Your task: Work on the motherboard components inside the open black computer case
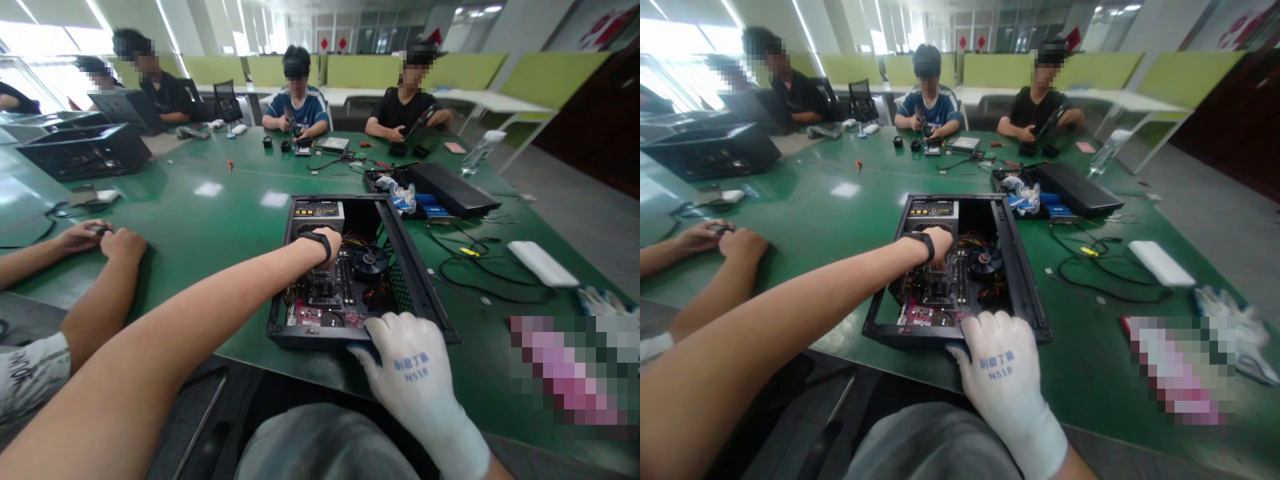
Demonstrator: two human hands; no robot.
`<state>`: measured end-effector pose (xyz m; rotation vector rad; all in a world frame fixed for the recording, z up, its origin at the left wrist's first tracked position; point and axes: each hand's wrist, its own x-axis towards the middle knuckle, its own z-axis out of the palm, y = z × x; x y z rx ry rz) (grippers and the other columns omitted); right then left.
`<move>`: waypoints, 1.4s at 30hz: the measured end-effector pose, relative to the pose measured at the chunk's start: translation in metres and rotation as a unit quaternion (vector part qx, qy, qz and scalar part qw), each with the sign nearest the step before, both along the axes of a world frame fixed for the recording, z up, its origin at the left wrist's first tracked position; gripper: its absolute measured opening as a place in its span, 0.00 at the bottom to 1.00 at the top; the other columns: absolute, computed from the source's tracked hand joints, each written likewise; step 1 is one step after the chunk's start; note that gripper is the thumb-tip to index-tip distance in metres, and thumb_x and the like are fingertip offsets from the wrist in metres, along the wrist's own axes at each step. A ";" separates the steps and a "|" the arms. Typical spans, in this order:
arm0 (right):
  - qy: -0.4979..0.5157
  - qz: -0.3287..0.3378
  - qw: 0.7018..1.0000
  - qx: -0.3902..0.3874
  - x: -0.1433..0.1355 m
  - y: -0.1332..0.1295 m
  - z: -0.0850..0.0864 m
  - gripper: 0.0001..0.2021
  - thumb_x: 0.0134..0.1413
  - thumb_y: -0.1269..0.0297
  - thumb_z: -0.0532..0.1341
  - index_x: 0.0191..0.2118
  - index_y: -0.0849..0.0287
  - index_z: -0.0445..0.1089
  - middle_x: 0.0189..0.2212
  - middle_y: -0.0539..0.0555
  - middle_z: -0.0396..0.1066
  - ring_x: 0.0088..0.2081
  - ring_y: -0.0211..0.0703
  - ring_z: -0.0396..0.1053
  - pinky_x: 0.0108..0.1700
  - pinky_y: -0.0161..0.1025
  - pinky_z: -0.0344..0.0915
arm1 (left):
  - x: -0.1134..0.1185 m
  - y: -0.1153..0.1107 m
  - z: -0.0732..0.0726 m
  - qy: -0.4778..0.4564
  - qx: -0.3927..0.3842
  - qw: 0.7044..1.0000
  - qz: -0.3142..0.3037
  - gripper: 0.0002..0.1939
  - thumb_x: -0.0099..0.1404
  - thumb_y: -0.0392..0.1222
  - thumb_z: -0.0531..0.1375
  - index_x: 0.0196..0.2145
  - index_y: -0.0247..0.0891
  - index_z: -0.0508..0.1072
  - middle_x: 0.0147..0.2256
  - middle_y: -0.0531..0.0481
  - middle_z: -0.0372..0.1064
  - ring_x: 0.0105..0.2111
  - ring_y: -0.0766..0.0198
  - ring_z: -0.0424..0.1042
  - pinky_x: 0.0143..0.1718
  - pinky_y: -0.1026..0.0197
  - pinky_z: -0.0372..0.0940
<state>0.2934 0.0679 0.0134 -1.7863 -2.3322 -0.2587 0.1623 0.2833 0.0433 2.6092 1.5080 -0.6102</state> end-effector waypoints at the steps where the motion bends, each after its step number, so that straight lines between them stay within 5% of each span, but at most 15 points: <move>1: 0.006 0.000 1.000 -0.002 0.000 -0.004 0.000 0.11 0.51 0.53 0.65 0.34 0.54 0.68 0.28 0.52 0.65 0.33 0.47 0.57 0.35 0.43 0.42 | 0.003 0.001 -0.003 0.018 -0.009 1.000 -0.002 0.31 0.42 0.44 0.74 0.45 0.31 0.79 0.45 0.35 0.76 0.45 0.49 0.75 0.44 0.60 0.70; 12: 0.026 0.007 1.000 0.010 0.002 -0.008 -0.003 0.10 0.49 0.55 0.66 0.32 0.53 0.68 0.26 0.51 0.63 0.31 0.46 0.55 0.34 0.43 0.40 | 0.002 0.011 -0.034 0.021 -0.045 0.999 0.007 0.37 0.37 0.43 0.75 0.48 0.30 0.78 0.46 0.32 0.75 0.44 0.47 0.76 0.43 0.57 0.72; 42: 0.043 0.022 0.999 0.022 0.005 -0.007 -0.008 0.10 0.50 0.53 0.65 0.33 0.52 0.69 0.26 0.52 0.62 0.31 0.47 0.54 0.34 0.44 0.42 | 0.001 0.020 -0.044 0.036 -0.048 0.998 0.008 0.38 0.38 0.43 0.75 0.49 0.31 0.77 0.45 0.32 0.76 0.44 0.47 0.76 0.43 0.58 0.71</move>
